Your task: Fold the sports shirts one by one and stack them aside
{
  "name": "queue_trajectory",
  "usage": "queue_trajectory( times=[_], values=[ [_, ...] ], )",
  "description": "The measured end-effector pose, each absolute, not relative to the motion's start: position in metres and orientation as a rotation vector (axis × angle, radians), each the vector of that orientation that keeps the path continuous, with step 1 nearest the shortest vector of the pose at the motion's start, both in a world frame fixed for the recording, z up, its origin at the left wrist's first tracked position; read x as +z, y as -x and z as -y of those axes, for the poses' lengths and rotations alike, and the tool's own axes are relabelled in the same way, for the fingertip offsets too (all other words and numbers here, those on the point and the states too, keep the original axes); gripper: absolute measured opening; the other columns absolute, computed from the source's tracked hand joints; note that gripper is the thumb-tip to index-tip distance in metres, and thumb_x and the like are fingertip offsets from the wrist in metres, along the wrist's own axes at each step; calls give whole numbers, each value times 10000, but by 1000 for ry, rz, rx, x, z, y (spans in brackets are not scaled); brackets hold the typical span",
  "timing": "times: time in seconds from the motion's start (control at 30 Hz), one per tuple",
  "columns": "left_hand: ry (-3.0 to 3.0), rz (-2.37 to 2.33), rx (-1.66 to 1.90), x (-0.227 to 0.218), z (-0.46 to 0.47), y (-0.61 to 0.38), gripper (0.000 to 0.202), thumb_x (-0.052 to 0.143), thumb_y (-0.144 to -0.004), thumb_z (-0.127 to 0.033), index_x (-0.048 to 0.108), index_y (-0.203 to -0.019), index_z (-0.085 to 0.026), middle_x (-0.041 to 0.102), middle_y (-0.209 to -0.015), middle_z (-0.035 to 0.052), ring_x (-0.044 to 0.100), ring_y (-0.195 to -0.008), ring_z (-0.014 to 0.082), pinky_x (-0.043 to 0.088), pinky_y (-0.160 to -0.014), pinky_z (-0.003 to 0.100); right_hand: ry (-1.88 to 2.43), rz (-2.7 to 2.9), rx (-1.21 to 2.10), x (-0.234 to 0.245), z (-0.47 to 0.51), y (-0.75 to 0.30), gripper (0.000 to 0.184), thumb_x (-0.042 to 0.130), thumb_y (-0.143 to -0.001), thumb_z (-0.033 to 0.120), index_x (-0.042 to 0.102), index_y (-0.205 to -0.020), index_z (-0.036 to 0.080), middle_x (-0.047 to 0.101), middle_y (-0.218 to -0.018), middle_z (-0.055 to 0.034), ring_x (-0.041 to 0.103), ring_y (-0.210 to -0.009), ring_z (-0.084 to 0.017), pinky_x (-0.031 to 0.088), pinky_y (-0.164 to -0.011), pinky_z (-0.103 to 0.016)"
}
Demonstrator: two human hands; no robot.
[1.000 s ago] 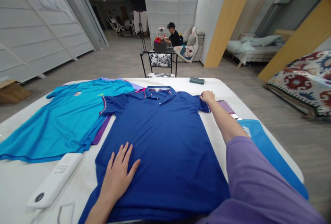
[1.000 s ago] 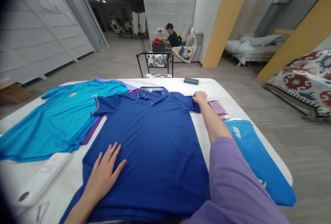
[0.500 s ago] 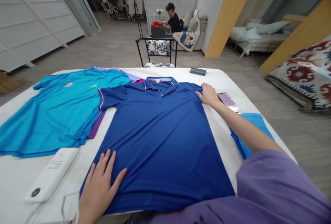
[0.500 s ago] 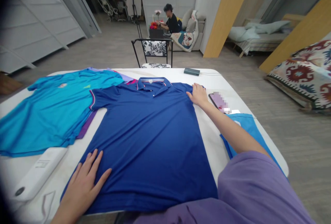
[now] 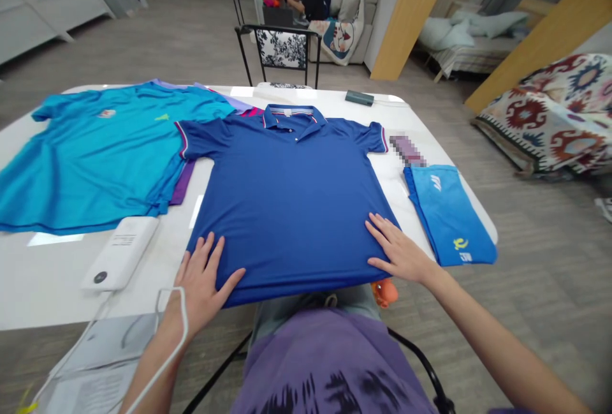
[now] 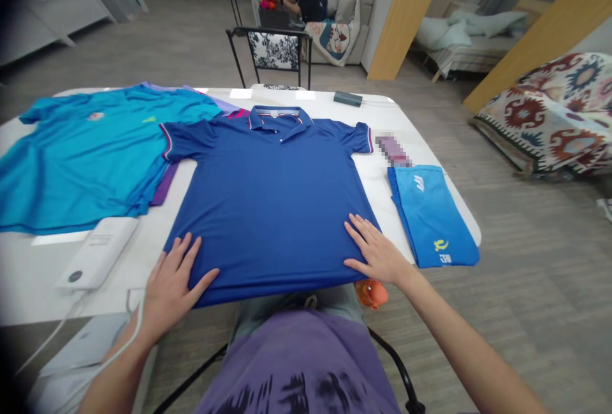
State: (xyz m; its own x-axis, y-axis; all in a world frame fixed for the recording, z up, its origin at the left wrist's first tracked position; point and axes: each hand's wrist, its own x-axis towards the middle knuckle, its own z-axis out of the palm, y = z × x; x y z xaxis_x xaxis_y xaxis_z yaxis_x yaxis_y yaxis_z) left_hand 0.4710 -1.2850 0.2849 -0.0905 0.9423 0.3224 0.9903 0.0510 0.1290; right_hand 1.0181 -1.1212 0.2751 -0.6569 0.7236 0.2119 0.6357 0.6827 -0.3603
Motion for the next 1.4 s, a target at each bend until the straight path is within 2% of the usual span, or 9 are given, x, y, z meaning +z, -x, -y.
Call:
queue_trajectory(
  times=[0.13, 0.23, 0.33, 0.47, 0.53, 0.63, 0.77, 1.17, 1.4],
  values=[
    [2021, 2152, -489, 286, 1302, -481, 957, 492, -1090, -755, 317, -1855, -206, 292, -1929, 146, 245, -1802, 413, 195, -1473, 619, 1048, 2570, 355, 277, 1128, -1035, 1084, 792, -992, 725, 283, -1886, 385, 218, -1928, -30, 275, -1783, -409, 283, -1486, -670],
    [2000, 2182, -509, 304, 1288, -480, 871, 496, -1104, -730, 425, -1806, -218, 454, -1845, 171, 405, -1726, 425, 286, -1434, 634, 1051, 2532, 339, 293, 1119, -1032, 1100, 770, -998, 740, 241, -1895, 386, 278, -1917, -66, 373, -1749, -403, 394, -1441, -661],
    [2000, 2151, -650, 339, 1220, -469, 732, 492, -1141, -654, 491, -1765, -272, 556, -1763, 140, 519, -1646, 377, 364, -1409, 587, 1076, 2412, 282, 324, 1064, -1012, 959, 606, -1094, 737, 259, -1893, 336, 375, -1882, -101, 432, -1723, -381, 403, -1437, -636],
    [1981, 2071, -933, 384, 1063, -457, 697, 441, -1163, -595, 548, -1718, -188, 587, -1710, 179, 549, -1611, 330, 408, -1394, 509, 1219, 2231, 223, 364, 926, -956, 903, 352, -1143, 798, 420, -1831, 216, 456, -1831, -170, 432, -1720, -380, 317, -1459, -640],
    [1976, 2114, -880, 397, 984, -453, 695, 400, -1170, -555, 537, -1731, -168, 560, -1747, 189, 510, -1642, 339, 364, -1411, 548, 1365, 2193, 197, 372, 854, -925, 898, 292, -1147, 803, 452, -1816, 225, 412, -1861, -153, 369, -1748, -406, 226, -1453, -727],
    [1976, 2215, -641, 401, 894, -445, 768, 378, -1158, -624, 490, -1781, -189, 421, -1868, 165, 303, -1770, 399, 184, -1452, 670, 1583, 2205, 205, 367, 775, -892, 910, 300, -1125, 838, 434, -1832, 282, 312, -1911, -104, 225, -1789, -467, 94, -1413, -834],
    [2038, 2240, -365, 394, 828, -427, 898, 352, -1115, -764, 411, -1834, -229, 263, -1944, 108, 74, -1828, 429, 32, -1451, 711, 1767, 2224, 200, 351, 721, -888, 948, 330, -1075, 915, 374, -1855, 378, 212, -1945, -55, 130, -1787, -544, 37, -1338, -936],
    [2136, 2144, -312, 391, 751, -423, 915, 298, -1137, -748, 297, -1865, -193, 242, -1943, 138, 104, -1810, 411, 25, -1426, 698, 1804, 2176, 16, 337, 645, -926, 950, 270, -1084, 916, 353, -1854, 365, 236, -1938, -99, 182, -1766, -544, 147, -1265, -995],
    [1894, 2103, -843, 402, 768, -438, 670, 498, -1116, -597, 611, -1627, -179, 326, -1863, 162, 161, -1771, 381, 106, -1456, 604, 1820, 2128, -34, 339, 646, -923, 889, 279, -1109, 864, 391, -1841, 370, 300, -1917, -105, 254, -1745, -520, 181, -1277, -971]
  ],
)
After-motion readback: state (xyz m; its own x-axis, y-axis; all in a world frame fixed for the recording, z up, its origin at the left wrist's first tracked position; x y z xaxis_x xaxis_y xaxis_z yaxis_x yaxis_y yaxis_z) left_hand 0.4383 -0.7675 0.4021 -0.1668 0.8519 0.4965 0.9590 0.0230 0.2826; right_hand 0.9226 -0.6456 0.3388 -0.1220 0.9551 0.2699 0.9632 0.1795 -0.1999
